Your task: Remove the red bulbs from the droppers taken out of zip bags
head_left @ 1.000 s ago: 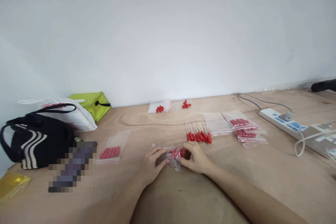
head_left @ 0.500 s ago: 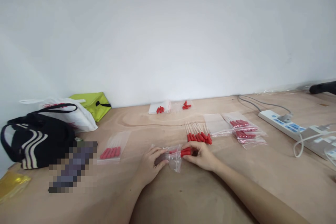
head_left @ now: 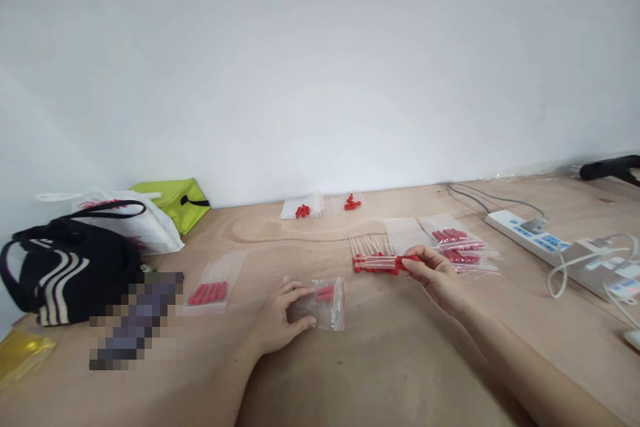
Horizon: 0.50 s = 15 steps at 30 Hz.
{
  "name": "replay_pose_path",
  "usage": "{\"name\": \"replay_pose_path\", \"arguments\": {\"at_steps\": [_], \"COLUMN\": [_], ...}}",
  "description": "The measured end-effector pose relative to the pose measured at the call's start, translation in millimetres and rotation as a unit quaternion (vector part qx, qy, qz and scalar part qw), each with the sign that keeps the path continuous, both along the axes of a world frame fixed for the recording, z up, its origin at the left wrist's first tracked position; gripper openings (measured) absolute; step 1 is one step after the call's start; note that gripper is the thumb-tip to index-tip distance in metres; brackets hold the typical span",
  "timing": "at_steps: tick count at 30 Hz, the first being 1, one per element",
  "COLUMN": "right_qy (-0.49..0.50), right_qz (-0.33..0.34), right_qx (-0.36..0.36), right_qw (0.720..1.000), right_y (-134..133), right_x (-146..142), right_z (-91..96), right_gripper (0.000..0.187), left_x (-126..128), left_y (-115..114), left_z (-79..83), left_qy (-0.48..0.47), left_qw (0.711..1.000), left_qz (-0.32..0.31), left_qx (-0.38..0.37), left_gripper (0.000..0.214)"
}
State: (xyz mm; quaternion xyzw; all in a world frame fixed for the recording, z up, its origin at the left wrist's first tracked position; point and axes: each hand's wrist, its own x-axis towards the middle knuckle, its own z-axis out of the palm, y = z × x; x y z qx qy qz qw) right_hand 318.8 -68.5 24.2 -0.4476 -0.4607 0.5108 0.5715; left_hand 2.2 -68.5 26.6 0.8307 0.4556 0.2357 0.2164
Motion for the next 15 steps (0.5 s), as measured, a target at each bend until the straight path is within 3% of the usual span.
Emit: {"name": "replay_pose_path", "arguments": {"at_steps": [3,5,7,9,11,15], "right_qy": [-0.071,-0.162,-0.239,-0.273,-0.288,-0.319], "right_qz": [-0.062,-0.095,-0.099,-0.085,-0.066,-0.028], "right_qx": [0.086,0.172,0.25,0.302,0.325,0.32], "right_qw": [0.992,0.967,0.933,0.909,0.898,0.892], "right_y": [4.2,4.7,3.7,2.5,1.8,-0.6], "right_x": [-16.7,-35.3,-53.9,-68.6,-77.1,-74.8], "right_z": [-0.2,-0.8,-2.9,-7.0,-12.4,-21.7], "right_gripper": [0.022,0.018,0.013,0.013,0.015,0.025], "left_x": [15.0,36.6,62.2,84.9,99.5,104.3], "left_y": [1.6,6.8,14.4,22.3,29.8,48.3], "left_z": [5.6,9.4,13.0,15.4,15.9,12.5], "left_qy": [-0.074,-0.155,-0.255,-0.35,-0.39,-0.354], "left_qw": [0.995,0.978,0.93,0.857,0.814,0.809], "left_qz": [0.06,0.12,0.142,0.148,0.144,0.162], "left_qx": [-0.012,-0.075,-0.224,-0.348,-0.405,-0.44], "left_gripper": [0.03,0.024,0.025,0.018,0.014,0.014]}}
